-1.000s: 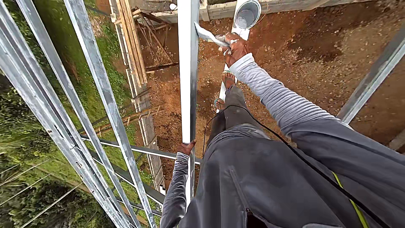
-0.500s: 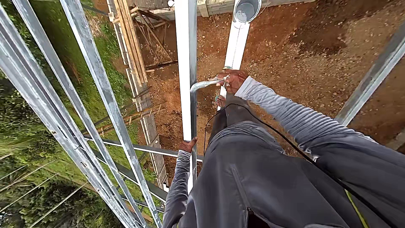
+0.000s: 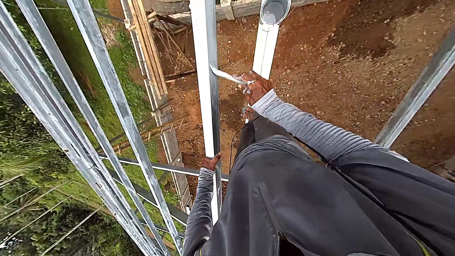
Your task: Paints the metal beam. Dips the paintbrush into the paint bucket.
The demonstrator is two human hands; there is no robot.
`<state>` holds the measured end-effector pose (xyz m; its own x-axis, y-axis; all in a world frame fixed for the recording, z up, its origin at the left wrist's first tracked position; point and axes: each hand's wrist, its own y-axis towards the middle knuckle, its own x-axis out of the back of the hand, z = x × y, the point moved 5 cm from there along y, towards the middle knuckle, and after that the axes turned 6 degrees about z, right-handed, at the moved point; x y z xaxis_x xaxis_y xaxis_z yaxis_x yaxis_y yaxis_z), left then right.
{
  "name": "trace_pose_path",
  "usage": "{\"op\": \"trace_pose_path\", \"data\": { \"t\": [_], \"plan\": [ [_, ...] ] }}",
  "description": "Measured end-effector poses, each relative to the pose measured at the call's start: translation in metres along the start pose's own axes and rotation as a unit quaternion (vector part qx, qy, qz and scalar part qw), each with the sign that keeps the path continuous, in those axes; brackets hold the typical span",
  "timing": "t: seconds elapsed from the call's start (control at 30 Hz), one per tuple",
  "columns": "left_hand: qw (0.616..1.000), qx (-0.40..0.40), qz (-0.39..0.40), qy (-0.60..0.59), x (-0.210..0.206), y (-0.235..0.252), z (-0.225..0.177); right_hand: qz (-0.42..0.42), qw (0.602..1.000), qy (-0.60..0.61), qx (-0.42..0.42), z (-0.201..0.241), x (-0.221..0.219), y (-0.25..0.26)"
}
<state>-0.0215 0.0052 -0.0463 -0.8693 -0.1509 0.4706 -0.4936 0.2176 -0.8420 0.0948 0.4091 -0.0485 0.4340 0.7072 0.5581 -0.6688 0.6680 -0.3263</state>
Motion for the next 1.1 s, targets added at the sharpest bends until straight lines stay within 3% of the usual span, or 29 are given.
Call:
{"op": "trace_pose_path", "data": {
  "t": [0.13, 0.27, 0.4, 0.57, 0.7, 0.87, 1.0, 1.1],
  "plan": [
    [1.0, -0.003, 0.003, 0.004, 0.0, 0.001, -0.001, 0.078, 0.997, 0.004, 0.02, 0.007, -0.047, -0.083],
    [1.0, 0.003, 0.001, 0.013, 0.001, 0.002, -0.001, 0.158, 0.984, -0.07, 0.033, -0.018, -0.055, -0.099],
    [1.0, 0.008, 0.0, 0.01, 0.0, 0.002, -0.001, 0.195, 0.977, -0.085, 0.031, -0.022, -0.03, -0.048],
    [1.0, -0.019, -0.015, -0.02, 0.0, -0.001, -0.008, 0.147, 0.983, -0.102, 0.044, -0.004, 0.031, 0.063],
    [0.999, -0.027, -0.016, -0.039, -0.001, 0.002, -0.003, 0.096, 0.99, -0.1, 0.038, -0.025, 0.079, 0.14],
    [0.998, -0.038, -0.011, -0.05, -0.001, 0.002, -0.005, -0.01, 0.992, -0.05, -0.113, -0.038, 0.138, 0.227],
    [1.0, -0.011, -0.013, -0.005, 0.001, 0.002, -0.003, -0.046, 0.986, -0.012, -0.158, -0.03, 0.135, 0.234],
    [1.0, 0.007, -0.016, 0.007, 0.001, 0.001, -0.003, 0.013, 0.993, -0.031, -0.114, -0.012, 0.088, 0.18]
  ]
}}
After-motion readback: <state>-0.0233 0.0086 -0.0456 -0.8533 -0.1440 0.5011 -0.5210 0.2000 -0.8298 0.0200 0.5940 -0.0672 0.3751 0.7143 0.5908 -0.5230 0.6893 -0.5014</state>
